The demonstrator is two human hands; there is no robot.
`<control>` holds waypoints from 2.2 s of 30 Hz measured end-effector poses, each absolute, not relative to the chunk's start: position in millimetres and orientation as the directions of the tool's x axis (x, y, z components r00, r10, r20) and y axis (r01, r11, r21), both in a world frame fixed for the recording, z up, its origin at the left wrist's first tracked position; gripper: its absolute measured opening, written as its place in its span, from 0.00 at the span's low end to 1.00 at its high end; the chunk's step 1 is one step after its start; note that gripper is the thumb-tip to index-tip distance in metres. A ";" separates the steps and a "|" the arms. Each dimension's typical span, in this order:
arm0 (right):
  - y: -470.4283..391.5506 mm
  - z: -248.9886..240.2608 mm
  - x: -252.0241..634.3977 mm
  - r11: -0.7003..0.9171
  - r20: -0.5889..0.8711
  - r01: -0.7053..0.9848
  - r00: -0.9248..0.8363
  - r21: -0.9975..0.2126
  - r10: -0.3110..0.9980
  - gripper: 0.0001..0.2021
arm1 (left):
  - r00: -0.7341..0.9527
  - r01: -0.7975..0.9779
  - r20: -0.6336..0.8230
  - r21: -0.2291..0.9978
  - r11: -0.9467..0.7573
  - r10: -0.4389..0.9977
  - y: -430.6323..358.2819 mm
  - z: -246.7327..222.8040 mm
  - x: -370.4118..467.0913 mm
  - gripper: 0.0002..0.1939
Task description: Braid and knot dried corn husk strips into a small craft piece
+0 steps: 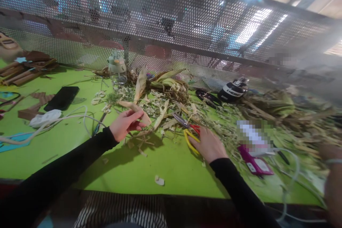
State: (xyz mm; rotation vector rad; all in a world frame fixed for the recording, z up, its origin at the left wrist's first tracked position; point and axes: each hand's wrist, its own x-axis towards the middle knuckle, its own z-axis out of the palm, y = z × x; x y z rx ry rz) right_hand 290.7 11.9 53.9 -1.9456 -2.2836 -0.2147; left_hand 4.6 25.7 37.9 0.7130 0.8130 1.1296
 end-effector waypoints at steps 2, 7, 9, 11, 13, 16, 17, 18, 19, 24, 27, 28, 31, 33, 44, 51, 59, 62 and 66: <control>11.1 58.2 283.5 0.248 0.352 0.965 -0.263 0.088 0.898 0.25 | 0.257 -0.436 -0.177 0.856 0.278 0.950 25.9 36.5 4.6 0.07; 7.8 68.0 220.8 0.771 0.416 0.634 -0.688 -0.054 0.595 0.14 | 0.335 -0.329 -0.122 0.914 0.237 0.934 26.8 29.6 6.5 0.14; 14.3 65.1 200.5 0.846 0.434 0.520 -0.739 -0.119 0.515 0.12 | 0.319 -0.309 -0.127 0.923 0.230 0.939 28.0 27.8 6.5 0.17; 23.1 58.9 189.7 0.862 0.462 0.472 -0.733 -0.183 0.500 0.10 | 0.298 -0.317 -0.136 0.919 0.233 0.945 30.0 27.7 5.4 0.18; 31.4 51.8 186.3 0.845 0.489 0.473 -0.691 -0.251 0.532 0.09 | 0.293 -0.347 -0.156 0.902 0.257 0.943 32.5 28.9 3.6 0.18; 38.9 42.2 187.0 0.785 0.513 0.494 -0.595 -0.374 0.619 0.07 | 0.308 -0.382 -0.206 0.867 0.319 0.929 35.1 31.0 1.6 0.18; 39.9 39.4 187.6 0.759 0.506 0.498 -0.566 -0.419 0.651 0.07 | 0.305 -0.385 -0.215 0.863 0.327 0.928 35.3 31.3 1.7 0.17; 40.3 36.8 188.2 0.729 0.488 0.501 -0.542 -0.466 0.684 0.07 | 0.300 -0.380 -0.218 0.866 0.326 0.929 35.1 31.2 2.3 0.17; 40.2 34.4 188.9 0.695 0.459 0.507 -0.523 -0.510 0.718 0.08 | 0.295 -0.367 -0.216 0.874 0.319 0.931 34.4 30.8 3.4 0.17; 37.8 27.3 191.5 0.577 0.357 0.529 -0.464 -0.623 0.811 0.10 | 0.279 -0.282 -0.186 0.922 0.265 0.942 28.4 27.2 10.3 0.18; 35.7 26.4 191.9 0.585 0.373 0.521 -0.460 -0.621 0.806 0.09 | 0.290 -0.271 -0.201 0.920 0.282 0.936 25.0 27.3 12.0 0.16; 34.8 26.3 191.7 0.586 0.375 0.524 -0.459 -0.618 0.805 0.08 | 0.293 -0.272 -0.207 0.918 0.289 0.933 24.2 27.6 12.2 0.16; 32.1 26.3 190.6 0.580 0.386 0.525 -0.438 -0.622 0.811 0.07 | 0.291 -0.288 -0.207 0.912 0.292 0.934 23.0 27.5 13.1 0.19; 30.8 26.3 189.6 0.557 0.376 0.497 -0.421 -0.666 0.825 0.07 | 0.284 -0.325 -0.200 0.900 0.290 0.938 23.6 26.0 13.9 0.19; 31.3 18.1 186.6 0.438 0.314 0.421 -0.333 -0.794 0.889 0.07 | 0.249 -0.307 -0.162 0.922 0.236 0.955 24.1 25.0 14.3 0.14; 23.6 20.3 182.1 0.431 0.336 0.296 -0.323 -0.852 0.885 0.07 | 0.235 -0.238 -0.111 0.957 0.168 0.966 24.3 23.2 15.4 0.12; 22.6 22.5 179.1 0.309 0.272 0.144 -0.232 -0.940 0.934 0.15 | 0.245 -0.314 -0.133 0.926 0.208 0.960 23.7 16.5 19.8 0.14; 23.2 19.7 179.7 0.325 0.290 0.154 -0.213 -0.933 0.933 0.13 | 0.228 -0.285 -0.142 0.936 0.206 0.963 22.1 19.2 20.4 0.16; 22.4 18.3 180.8 0.355 0.315 0.186 -0.210 -0.916 0.925 0.11 | 0.232 -0.201 -0.156 0.958 0.204 0.960 22.0 25.6 19.7 0.19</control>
